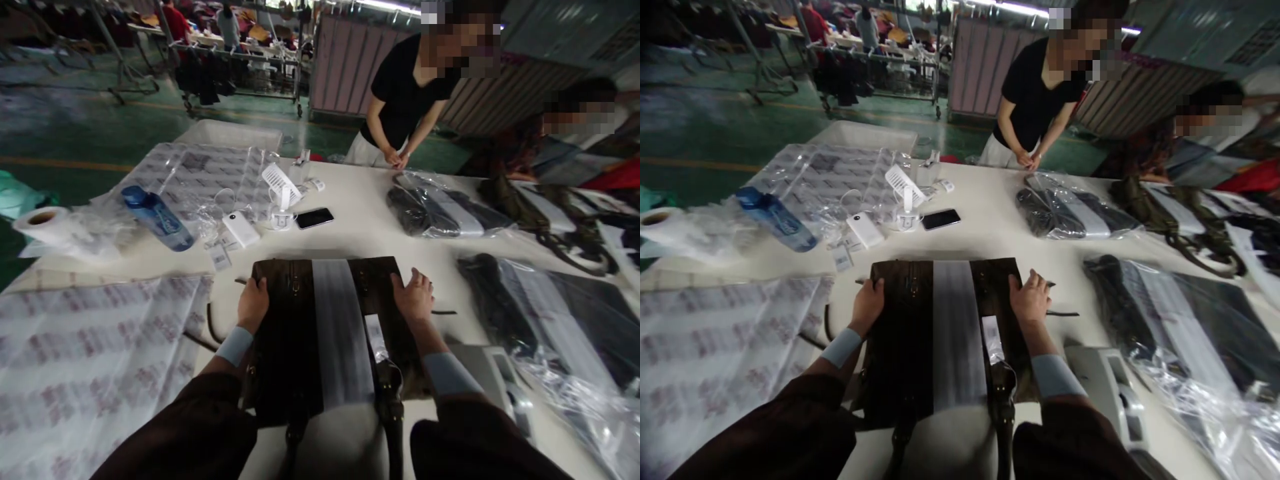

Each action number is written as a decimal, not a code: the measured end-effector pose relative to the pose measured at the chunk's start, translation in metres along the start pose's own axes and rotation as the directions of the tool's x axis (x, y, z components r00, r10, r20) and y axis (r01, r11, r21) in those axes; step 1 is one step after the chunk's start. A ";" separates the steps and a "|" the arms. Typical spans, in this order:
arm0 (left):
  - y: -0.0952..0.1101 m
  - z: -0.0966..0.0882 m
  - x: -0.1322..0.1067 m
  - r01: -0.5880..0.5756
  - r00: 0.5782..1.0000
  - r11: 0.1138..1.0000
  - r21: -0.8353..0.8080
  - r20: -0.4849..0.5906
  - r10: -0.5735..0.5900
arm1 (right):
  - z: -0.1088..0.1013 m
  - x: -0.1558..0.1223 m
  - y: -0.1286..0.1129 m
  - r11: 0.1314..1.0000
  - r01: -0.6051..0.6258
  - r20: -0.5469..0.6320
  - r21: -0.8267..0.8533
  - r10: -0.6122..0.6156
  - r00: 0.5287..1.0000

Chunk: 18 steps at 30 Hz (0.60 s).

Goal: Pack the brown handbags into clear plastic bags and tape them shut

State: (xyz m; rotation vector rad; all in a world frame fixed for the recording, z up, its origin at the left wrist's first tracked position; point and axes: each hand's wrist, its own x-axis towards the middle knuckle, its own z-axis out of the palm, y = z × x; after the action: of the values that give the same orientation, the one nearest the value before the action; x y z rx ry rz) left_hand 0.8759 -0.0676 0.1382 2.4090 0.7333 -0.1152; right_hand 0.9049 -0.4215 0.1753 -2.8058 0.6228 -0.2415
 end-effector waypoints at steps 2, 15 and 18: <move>0.002 -0.004 -0.007 0.007 1.000 1.000 0.028 0.000 -0.007 | 0.001 0.023 0.030 0.995 -0.102 0.296 0.021 0.091 0.951; -0.009 -0.003 -0.033 0.029 0.999 0.976 0.216 0.025 -0.035 | 0.016 -0.041 0.012 0.951 0.308 0.254 -0.026 -0.291 0.922; -0.006 -0.006 -0.044 0.035 0.999 0.964 0.262 0.002 -0.037 | 0.027 -0.056 0.012 0.935 0.355 0.151 -0.024 -0.348 0.925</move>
State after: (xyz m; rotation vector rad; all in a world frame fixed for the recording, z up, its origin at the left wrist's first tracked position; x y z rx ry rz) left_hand 0.8352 -0.0814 0.1506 2.6442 0.8019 -0.2485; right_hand 0.8557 -0.4020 0.1401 -2.9343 0.0888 -0.0858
